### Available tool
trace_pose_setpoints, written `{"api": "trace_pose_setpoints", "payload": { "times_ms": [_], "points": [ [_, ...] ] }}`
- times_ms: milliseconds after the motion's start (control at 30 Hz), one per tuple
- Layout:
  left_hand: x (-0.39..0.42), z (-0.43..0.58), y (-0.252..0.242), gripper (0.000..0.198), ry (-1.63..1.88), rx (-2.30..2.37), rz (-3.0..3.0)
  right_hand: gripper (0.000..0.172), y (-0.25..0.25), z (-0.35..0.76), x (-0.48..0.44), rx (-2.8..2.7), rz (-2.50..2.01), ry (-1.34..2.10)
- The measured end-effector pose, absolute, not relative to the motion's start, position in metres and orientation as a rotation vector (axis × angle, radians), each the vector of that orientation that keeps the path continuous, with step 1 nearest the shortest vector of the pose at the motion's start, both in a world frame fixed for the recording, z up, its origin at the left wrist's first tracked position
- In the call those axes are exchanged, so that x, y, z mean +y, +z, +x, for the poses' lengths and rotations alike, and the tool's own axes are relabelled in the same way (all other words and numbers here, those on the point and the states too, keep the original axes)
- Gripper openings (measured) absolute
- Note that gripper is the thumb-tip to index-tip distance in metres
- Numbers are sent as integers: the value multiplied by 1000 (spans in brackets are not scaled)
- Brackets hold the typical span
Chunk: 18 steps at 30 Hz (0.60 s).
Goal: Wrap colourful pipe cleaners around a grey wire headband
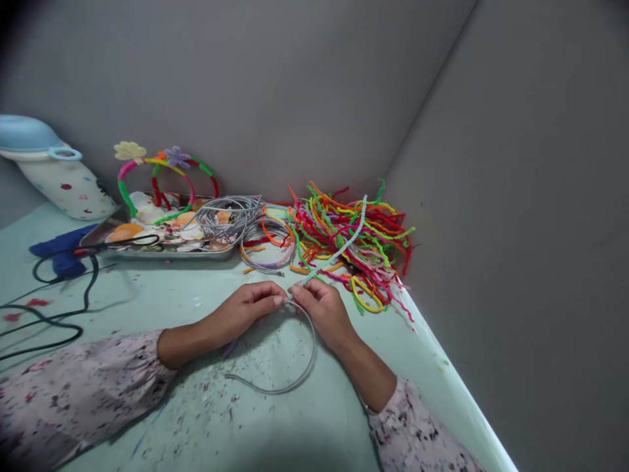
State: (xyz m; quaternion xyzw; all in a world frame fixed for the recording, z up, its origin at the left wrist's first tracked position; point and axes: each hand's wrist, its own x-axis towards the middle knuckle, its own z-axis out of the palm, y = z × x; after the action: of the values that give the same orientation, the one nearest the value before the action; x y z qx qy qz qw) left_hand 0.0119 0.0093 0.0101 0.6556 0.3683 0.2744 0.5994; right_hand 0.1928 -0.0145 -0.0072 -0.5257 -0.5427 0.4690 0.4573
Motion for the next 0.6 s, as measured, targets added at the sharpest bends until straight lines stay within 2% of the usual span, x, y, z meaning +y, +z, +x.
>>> {"api": "trace_pose_setpoints", "payload": {
  "times_ms": [600],
  "points": [
    [13, 13, 2, 22, 580, 830, 1433, 22, -6, 191, -14, -1367, -1220, 1172]
  ]
}}
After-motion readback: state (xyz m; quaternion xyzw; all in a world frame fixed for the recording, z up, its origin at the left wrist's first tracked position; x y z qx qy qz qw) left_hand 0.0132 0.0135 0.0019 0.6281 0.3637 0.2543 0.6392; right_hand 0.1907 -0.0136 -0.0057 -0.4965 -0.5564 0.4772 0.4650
